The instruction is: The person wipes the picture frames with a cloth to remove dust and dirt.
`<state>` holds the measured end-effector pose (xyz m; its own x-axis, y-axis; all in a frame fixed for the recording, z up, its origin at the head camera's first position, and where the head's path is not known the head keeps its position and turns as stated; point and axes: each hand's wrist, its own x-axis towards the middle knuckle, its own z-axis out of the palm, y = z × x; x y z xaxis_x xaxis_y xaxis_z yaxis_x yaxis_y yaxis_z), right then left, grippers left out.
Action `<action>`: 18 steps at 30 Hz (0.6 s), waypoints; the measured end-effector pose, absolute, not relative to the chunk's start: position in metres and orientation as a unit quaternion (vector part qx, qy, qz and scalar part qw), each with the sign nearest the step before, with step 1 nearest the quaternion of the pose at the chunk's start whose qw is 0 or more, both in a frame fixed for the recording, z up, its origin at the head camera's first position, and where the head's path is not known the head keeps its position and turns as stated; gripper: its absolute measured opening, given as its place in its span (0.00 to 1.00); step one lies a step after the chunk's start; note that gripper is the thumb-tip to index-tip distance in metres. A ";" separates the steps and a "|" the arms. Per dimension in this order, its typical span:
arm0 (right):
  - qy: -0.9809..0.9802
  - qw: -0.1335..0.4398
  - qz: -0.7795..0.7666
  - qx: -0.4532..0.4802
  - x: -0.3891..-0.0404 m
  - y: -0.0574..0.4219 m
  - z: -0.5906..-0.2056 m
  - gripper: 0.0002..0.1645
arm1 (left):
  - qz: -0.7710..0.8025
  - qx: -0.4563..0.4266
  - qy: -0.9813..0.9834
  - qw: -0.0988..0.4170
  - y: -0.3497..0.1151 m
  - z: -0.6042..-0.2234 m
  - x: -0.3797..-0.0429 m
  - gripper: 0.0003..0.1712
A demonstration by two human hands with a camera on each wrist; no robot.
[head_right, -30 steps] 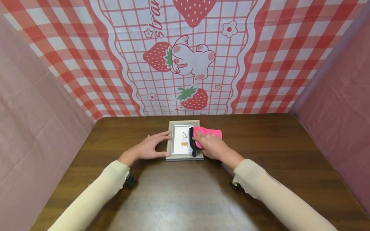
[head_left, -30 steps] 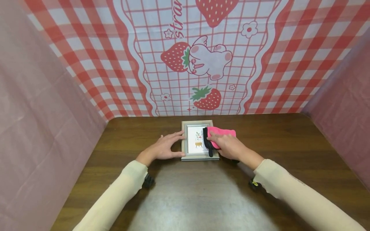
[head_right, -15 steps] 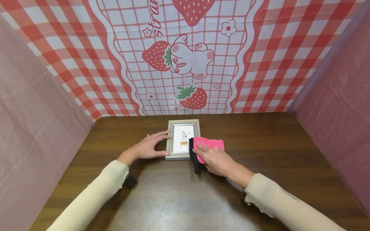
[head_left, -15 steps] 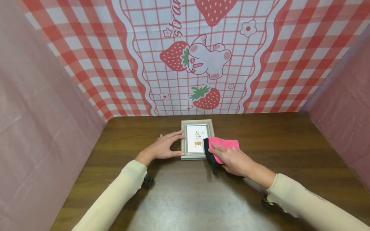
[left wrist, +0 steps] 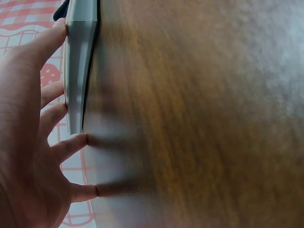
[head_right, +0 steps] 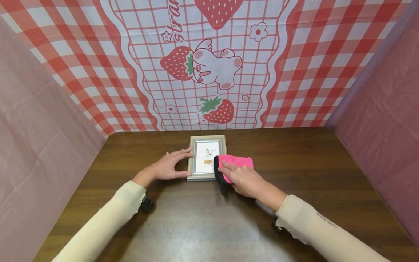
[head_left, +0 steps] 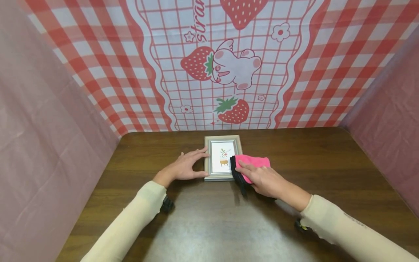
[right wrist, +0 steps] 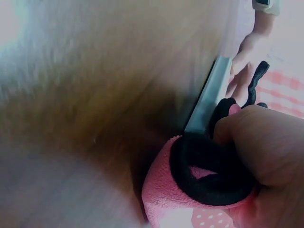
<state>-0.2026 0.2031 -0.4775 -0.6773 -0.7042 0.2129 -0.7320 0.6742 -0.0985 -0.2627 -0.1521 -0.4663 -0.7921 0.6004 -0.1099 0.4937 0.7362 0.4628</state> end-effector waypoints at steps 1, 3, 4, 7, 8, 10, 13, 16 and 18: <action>-0.910 0.081 0.090 0.398 -0.210 0.207 -0.485 0.43 | 0.209 0.296 0.923 0.127 -0.152 -0.466 -0.263 0.48; -0.910 0.083 0.092 0.395 -0.226 0.214 -0.504 0.44 | 0.208 0.294 0.924 0.130 -0.152 -0.466 -0.263 0.48; -0.911 0.084 0.090 0.393 -0.235 0.216 -0.513 0.45 | 0.208 0.293 0.924 0.132 -0.152 -0.466 -0.263 0.48; -0.922 0.053 0.094 0.373 -0.247 0.213 -0.506 0.42 | 0.208 0.291 0.924 0.136 -0.153 -0.467 -0.263 0.48; -0.925 0.046 0.094 0.366 -0.249 0.209 -0.500 0.41 | 0.208 0.291 0.924 0.137 -0.153 -0.467 -0.263 0.48; -0.931 0.023 0.095 0.352 -0.247 0.200 -0.478 0.38 | 0.209 0.291 0.923 0.138 -0.153 -0.466 -0.263 0.48; -0.940 -0.003 0.089 0.329 -0.251 0.190 -0.454 0.35 | 0.208 0.292 0.923 0.137 -0.153 -0.466 -0.263 0.48; -0.948 -0.021 0.093 0.304 -0.265 0.185 -0.446 0.34 | 0.207 0.293 0.924 0.134 -0.153 -0.465 -0.263 0.48; -0.952 -0.039 0.106 0.283 -0.275 0.183 -0.441 0.34 | 0.206 0.294 0.924 0.133 -0.152 -0.465 -0.264 0.48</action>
<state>-0.2749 0.1827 -0.4410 -0.8363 -0.5481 -0.0144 -0.5316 0.8170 -0.2233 -0.2637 -0.1523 -0.4652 -0.7916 0.5981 -0.1251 0.4887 0.7425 0.4581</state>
